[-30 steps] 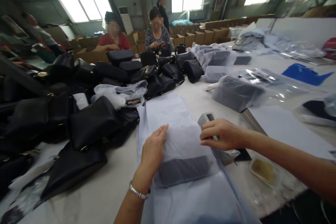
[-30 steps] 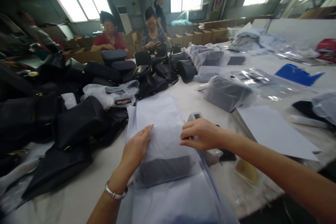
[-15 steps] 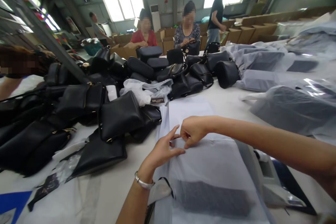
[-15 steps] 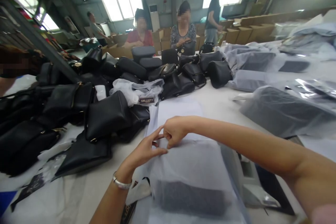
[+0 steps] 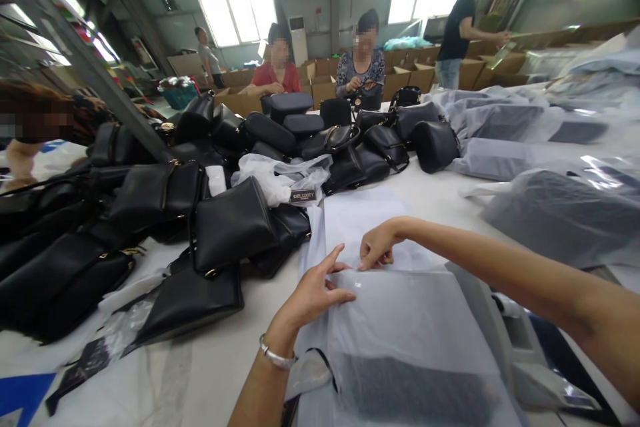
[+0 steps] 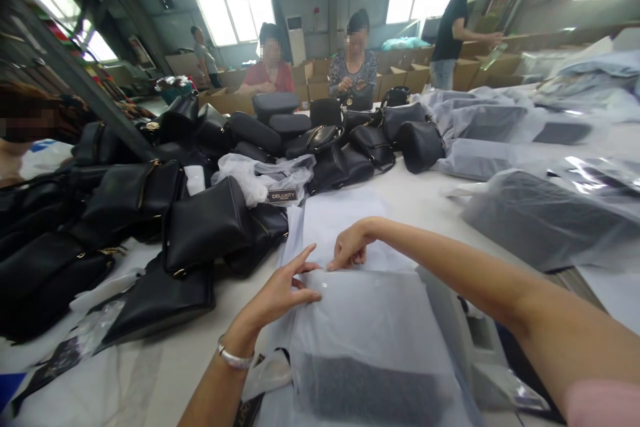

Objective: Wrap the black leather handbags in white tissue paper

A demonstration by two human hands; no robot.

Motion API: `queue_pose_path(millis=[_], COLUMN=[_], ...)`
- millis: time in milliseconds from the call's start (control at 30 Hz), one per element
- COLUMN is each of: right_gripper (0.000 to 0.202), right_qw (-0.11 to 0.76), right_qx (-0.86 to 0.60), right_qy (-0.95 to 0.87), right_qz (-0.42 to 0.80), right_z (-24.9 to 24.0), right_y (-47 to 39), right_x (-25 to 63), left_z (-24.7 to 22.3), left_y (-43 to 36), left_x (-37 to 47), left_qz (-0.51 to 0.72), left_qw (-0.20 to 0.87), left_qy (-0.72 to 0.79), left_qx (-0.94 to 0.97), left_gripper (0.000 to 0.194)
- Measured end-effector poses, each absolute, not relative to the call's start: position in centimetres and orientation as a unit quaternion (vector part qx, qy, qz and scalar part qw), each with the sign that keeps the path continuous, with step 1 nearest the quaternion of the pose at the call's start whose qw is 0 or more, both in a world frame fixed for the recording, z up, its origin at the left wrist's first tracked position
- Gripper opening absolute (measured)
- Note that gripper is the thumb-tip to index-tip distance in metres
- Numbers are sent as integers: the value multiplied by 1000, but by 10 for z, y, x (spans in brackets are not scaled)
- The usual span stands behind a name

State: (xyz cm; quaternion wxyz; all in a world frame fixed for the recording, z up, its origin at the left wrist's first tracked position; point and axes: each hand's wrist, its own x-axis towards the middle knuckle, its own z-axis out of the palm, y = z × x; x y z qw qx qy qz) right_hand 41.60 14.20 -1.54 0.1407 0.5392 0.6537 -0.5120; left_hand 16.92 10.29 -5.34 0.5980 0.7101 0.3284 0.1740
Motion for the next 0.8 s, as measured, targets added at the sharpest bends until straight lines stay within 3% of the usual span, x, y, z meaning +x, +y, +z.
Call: queue_pose_path(millis=[167, 267, 467, 567, 667, 800], right_gripper=[43, 45, 55, 64, 81, 98], right_qw=[-33, -124, -123, -202, -212, -167], right_qx=[626, 593, 576, 608, 601, 608], right_qy=[691, 735, 767, 753, 758, 754], right_qz=[-359, -304, -254, -149, -137, -184], right_z=[-11, -2, 4, 4, -7, -30], right_y=[98, 58, 12, -24, -86, -155], right_x=[430, 418, 399, 407, 406, 397], left_z=[-52, -52, -59, -66, -79, -88], left_y=[99, 97, 92, 81, 53, -4], left_x=[169, 171, 175, 169, 153, 135], left_qz=[185, 185, 199, 266, 292, 244], left_qw=[594, 587, 516, 334, 201, 219], left_qy=[331, 336, 370, 425, 400, 413], left_qx=[709, 713, 747, 798, 845, 849], left_gripper=[93, 93, 84, 65, 53, 55])
